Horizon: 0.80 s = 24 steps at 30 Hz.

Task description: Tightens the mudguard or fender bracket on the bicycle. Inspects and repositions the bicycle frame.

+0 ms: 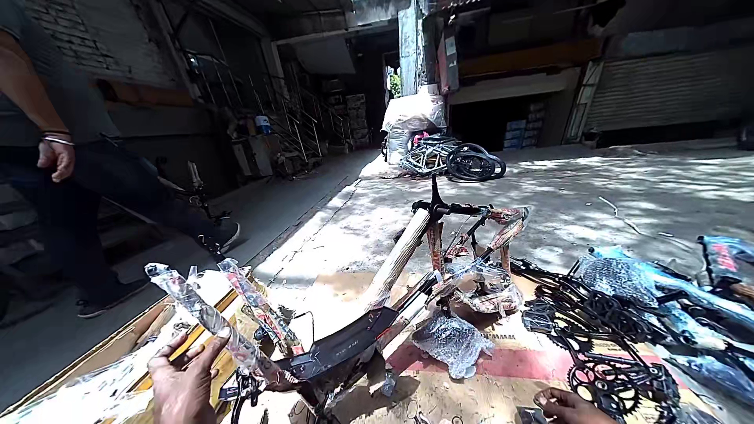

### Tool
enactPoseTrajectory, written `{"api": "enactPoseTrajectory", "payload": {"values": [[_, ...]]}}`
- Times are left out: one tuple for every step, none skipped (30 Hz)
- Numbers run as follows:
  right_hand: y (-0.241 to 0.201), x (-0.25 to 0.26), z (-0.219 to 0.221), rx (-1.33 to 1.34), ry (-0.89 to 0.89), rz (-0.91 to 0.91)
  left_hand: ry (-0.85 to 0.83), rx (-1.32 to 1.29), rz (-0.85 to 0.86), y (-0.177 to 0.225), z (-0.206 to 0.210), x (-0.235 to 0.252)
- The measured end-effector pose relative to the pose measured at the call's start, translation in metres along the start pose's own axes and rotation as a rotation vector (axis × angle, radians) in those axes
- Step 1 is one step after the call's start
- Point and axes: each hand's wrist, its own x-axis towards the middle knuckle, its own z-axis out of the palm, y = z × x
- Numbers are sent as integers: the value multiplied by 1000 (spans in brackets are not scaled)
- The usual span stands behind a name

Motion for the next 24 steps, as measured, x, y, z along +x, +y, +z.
{"api": "enactPoseTrajectory", "payload": {"values": [[-29,22,2,98,119,-52,-17,-18,-56,3,5,14],[-64,43,6,156,204,-122,-62,-43,-123,3,11,27],[-101,61,10,175,252,-211,-139,-90,-181,0,16,38],[-138,78,16,160,286,-313,-226,-132,-202,-6,21,48],[-175,93,23,121,333,-417,-297,-152,-198,-13,26,58],[-209,111,29,70,401,-519,-329,-147,-175,-19,29,64],[-239,130,34,18,485,-610,-342,-133,-126,-25,31,67],[-265,148,37,-10,549,-682,-351,-132,-61,-31,32,67],[-289,164,40,-23,574,-723,-363,-143,-8,-35,31,63],[-310,179,42,-20,566,-727,-368,-160,22,-39,31,59],[-328,190,45,9,531,-687,-345,-186,29,-44,32,53],[-342,199,51,60,493,-618,-299,-208,14,-49,36,47],[-352,209,59,115,449,-524,-231,-227,-11,-54,42,43],[-359,218,66,145,402,-433,-150,-251,-28,-56,50,42],[-363,223,71,181,388,-372,-69,-271,-34,-55,57,42],[-361,223,76,237,410,-357,0,-289,-37,-53,63,41],[-356,222,79,293,459,-376,38,-308,-36,-50,65,39],[-353,220,81,354,505,-420,49,-332,-22,-47,67,38],[-350,218,81,414,538,-466,45,-353,1,-42,69,37],[-347,213,78,461,560,-514,29,-363,31,-36,71,39],[-345,207,74,498,565,-551,9,-355,63,-29,75,43],[-343,202,69,523,564,-582,-16,-341,93,-21,79,52],[-341,200,64,541,562,-608,-45,-319,122,-13,85,65],[-340,197,58,551,551,-614,-71,-297,155,-5,95,83]]}}
